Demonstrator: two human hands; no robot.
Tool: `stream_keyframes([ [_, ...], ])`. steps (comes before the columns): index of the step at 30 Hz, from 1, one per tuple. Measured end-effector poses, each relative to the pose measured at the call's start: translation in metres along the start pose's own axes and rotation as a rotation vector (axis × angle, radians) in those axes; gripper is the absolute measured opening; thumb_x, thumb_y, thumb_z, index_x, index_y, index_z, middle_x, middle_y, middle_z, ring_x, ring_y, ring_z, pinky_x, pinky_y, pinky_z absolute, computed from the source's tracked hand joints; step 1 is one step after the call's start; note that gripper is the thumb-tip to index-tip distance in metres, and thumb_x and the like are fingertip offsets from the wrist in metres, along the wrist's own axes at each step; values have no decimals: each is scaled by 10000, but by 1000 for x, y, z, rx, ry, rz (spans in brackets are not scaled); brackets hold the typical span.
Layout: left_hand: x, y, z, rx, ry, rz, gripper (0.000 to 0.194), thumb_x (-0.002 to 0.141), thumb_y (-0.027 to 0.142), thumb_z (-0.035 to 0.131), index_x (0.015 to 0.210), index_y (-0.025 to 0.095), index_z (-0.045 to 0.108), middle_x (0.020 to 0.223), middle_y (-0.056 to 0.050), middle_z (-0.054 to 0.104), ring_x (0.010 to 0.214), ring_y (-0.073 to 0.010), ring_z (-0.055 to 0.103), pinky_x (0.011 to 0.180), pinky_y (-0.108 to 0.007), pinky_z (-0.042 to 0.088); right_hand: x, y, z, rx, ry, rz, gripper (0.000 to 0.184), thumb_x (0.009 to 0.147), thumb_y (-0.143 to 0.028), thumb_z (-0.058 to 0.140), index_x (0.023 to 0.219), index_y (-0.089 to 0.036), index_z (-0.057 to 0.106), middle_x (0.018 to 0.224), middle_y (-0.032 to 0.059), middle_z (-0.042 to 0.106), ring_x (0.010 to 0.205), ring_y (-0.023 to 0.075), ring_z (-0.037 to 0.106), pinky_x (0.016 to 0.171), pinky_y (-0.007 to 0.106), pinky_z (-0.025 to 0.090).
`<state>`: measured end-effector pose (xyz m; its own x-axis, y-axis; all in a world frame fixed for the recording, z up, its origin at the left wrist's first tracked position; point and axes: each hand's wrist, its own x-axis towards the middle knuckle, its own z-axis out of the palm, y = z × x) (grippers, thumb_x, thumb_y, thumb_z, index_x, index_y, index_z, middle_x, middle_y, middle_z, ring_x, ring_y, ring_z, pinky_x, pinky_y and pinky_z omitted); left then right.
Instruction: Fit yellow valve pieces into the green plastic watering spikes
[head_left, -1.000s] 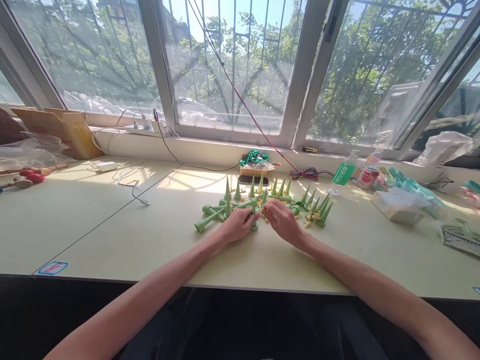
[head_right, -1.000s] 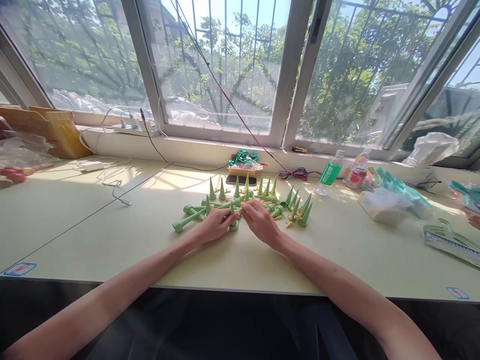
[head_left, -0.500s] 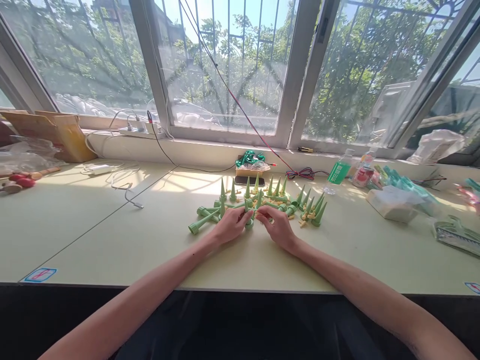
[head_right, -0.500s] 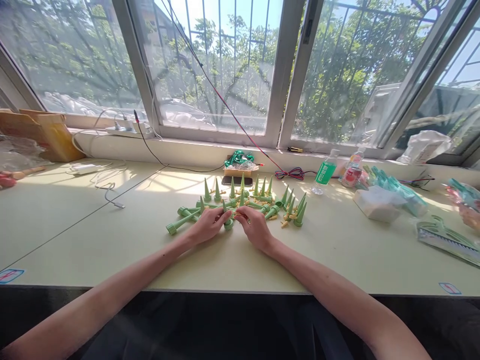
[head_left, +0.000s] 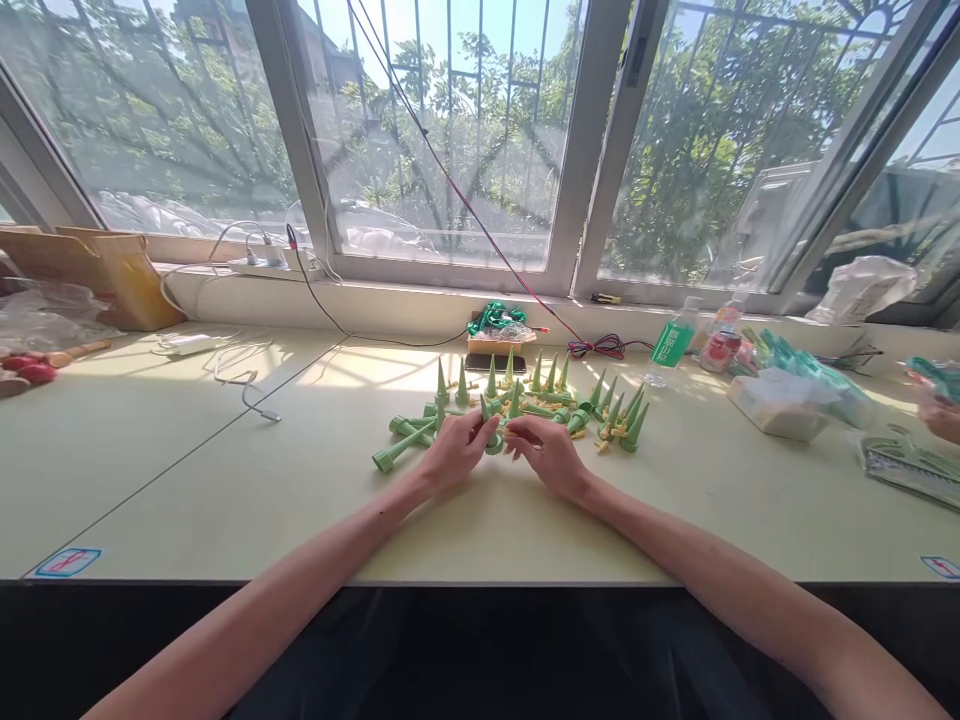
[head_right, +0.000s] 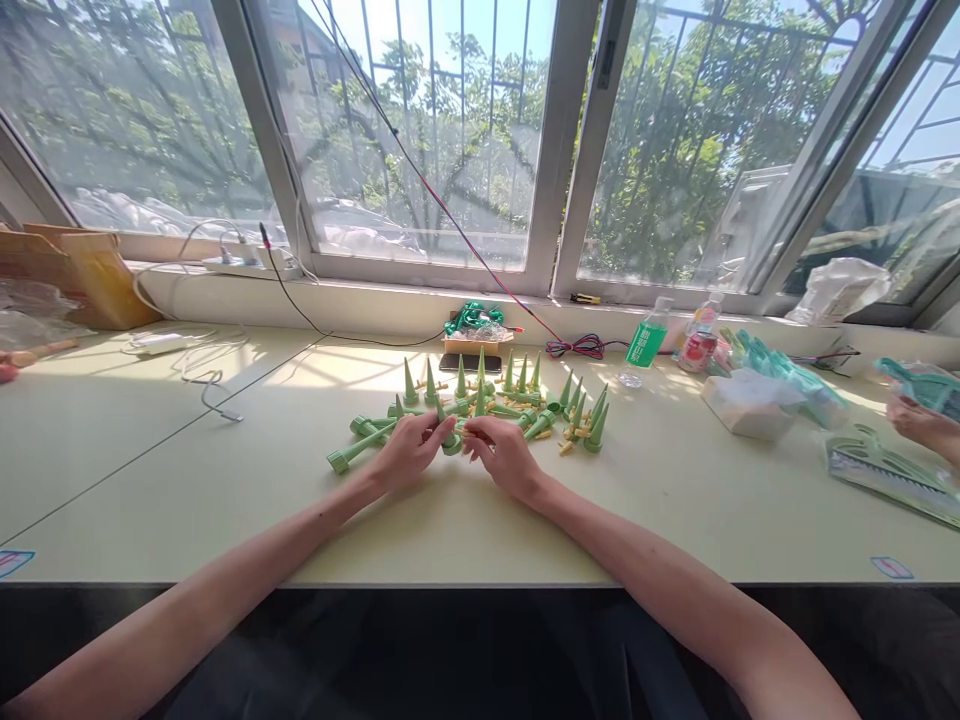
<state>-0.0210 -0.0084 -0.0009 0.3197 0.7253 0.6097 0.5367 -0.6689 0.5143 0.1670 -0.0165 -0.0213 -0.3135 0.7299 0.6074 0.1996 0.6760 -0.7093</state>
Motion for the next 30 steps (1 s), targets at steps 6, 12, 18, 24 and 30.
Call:
stream_keyframes([
  [6,0,1,-1,28,11,0,433,970,371,448,592,178,359,500,60,309,469,-83,273,469,-240,217,-1,2,1,-103,-40,-23,161,914,-339,606,892,-185,649,752,11,630,556,118,618,572,258,528],
  [12,0,2,-2,43,13,-11,435,971,382,443,596,181,351,501,56,323,474,-86,280,474,-246,220,-1,1,0,-174,-57,-32,142,905,-314,612,895,-183,666,729,20,655,570,128,588,588,267,512],
  [18,0,2,-2,53,15,-13,446,972,393,445,592,182,343,495,56,329,470,-86,279,480,-248,217,-1,-3,0,-231,-63,-60,140,905,-295,605,893,-179,682,709,24,660,592,133,565,594,260,484],
  [24,-1,2,-3,31,-34,-6,430,973,385,442,606,178,360,493,63,316,477,-85,248,487,-242,218,0,-8,-1,-226,-70,-72,145,916,-272,586,860,-175,678,722,27,663,576,125,534,580,248,460],
  [30,-2,1,-2,16,-64,45,443,983,397,436,605,176,374,497,63,318,465,-81,257,487,-239,228,-1,-7,-2,-189,-95,-21,204,965,-282,499,938,-177,672,684,9,637,527,114,532,570,241,457],
])
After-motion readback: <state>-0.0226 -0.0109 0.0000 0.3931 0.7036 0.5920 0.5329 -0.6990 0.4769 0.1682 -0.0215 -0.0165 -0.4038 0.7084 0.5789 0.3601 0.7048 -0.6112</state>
